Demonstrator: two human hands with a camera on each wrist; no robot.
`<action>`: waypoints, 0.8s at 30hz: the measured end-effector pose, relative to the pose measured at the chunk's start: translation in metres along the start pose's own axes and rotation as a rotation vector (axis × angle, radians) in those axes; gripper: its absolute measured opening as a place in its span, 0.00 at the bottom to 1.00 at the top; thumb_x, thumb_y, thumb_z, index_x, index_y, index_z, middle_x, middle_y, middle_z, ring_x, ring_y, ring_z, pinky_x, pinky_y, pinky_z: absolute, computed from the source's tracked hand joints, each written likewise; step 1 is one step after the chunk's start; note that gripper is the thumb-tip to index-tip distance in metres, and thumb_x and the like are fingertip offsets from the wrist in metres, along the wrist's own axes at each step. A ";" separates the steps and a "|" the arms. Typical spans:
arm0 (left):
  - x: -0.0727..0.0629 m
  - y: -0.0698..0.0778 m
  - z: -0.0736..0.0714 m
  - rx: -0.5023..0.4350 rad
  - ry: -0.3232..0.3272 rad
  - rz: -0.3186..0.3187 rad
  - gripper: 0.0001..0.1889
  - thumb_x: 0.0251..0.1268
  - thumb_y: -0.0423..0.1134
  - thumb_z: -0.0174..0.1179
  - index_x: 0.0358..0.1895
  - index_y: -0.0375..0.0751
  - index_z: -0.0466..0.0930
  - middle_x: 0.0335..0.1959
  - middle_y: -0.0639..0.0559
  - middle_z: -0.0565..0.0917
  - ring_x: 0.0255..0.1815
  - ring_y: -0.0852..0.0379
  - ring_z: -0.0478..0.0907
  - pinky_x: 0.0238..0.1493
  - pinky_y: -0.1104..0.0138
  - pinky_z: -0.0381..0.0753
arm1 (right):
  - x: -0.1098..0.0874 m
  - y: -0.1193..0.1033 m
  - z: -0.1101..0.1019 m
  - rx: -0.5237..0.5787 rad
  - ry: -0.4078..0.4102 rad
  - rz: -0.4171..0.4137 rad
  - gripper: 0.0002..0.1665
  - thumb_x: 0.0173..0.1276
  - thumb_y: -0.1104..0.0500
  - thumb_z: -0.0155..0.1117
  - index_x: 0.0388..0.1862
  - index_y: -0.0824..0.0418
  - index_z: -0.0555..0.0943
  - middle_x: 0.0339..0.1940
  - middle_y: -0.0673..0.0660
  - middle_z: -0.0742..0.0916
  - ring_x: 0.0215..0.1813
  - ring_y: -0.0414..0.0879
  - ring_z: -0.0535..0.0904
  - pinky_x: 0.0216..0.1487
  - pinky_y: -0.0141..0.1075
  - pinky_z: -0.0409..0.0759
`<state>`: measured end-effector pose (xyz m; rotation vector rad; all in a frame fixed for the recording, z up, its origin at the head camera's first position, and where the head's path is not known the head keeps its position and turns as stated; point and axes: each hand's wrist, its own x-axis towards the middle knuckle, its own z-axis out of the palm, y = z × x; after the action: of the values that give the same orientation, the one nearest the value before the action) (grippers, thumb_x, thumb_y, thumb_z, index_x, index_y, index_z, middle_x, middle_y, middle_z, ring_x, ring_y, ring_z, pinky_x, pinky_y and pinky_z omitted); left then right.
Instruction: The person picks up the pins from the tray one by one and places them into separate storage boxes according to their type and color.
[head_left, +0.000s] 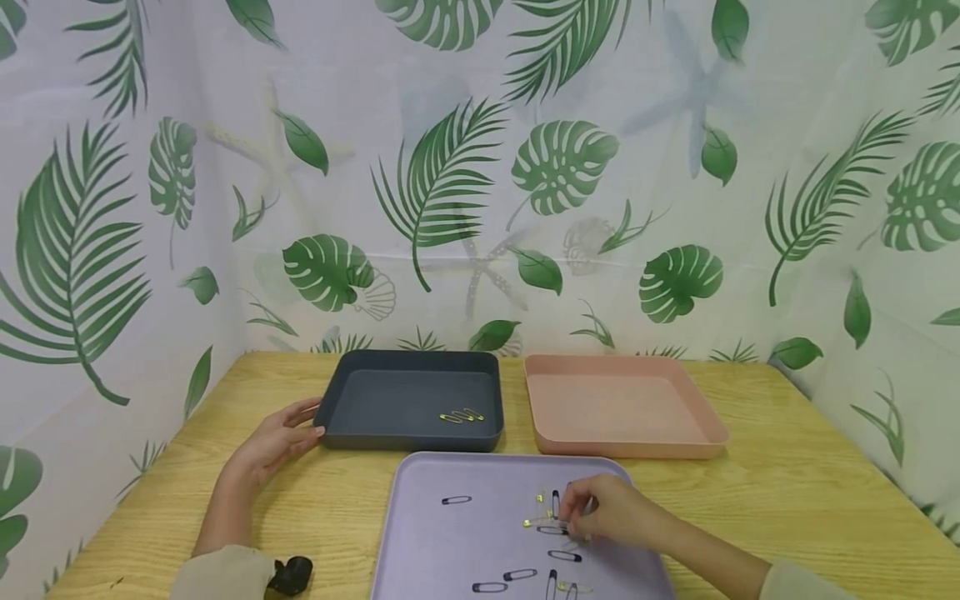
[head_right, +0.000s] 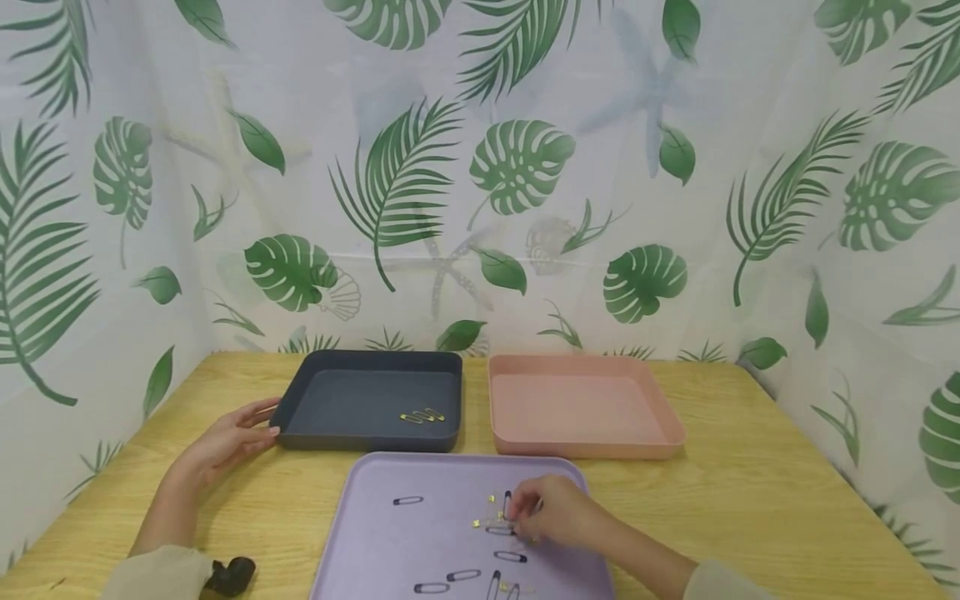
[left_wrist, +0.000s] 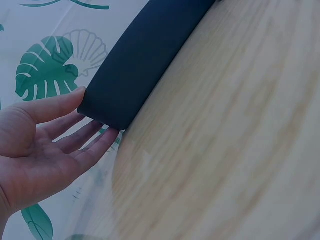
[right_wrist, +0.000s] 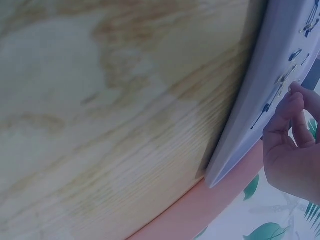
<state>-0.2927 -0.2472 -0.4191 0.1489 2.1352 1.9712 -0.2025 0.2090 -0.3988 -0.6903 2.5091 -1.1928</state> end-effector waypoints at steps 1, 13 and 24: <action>0.000 0.000 0.000 -0.001 0.002 0.000 0.34 0.65 0.28 0.53 0.70 0.30 0.46 0.69 0.30 0.48 0.61 0.44 0.63 0.52 0.66 0.71 | 0.000 0.000 0.000 0.000 -0.004 0.002 0.05 0.54 0.70 0.65 0.26 0.62 0.79 0.21 0.49 0.78 0.18 0.37 0.68 0.16 0.28 0.66; 0.003 -0.002 -0.002 -0.017 0.008 0.000 0.34 0.65 0.26 0.52 0.70 0.30 0.46 0.69 0.30 0.48 0.59 0.47 0.66 0.52 0.66 0.72 | 0.006 -0.001 -0.007 0.000 -0.012 0.033 0.05 0.55 0.70 0.61 0.27 0.61 0.80 0.20 0.49 0.79 0.16 0.40 0.69 0.12 0.27 0.65; 0.002 -0.001 -0.002 -0.025 0.006 -0.006 0.35 0.64 0.28 0.54 0.70 0.31 0.46 0.69 0.31 0.48 0.61 0.44 0.63 0.52 0.65 0.71 | 0.026 -0.015 -0.019 0.011 -0.003 0.102 0.01 0.58 0.67 0.62 0.29 0.64 0.81 0.22 0.51 0.80 0.17 0.41 0.69 0.14 0.30 0.65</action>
<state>-0.2952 -0.2485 -0.4207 0.1322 2.1118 1.9970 -0.2282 0.1999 -0.3764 -0.5540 2.5014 -1.1679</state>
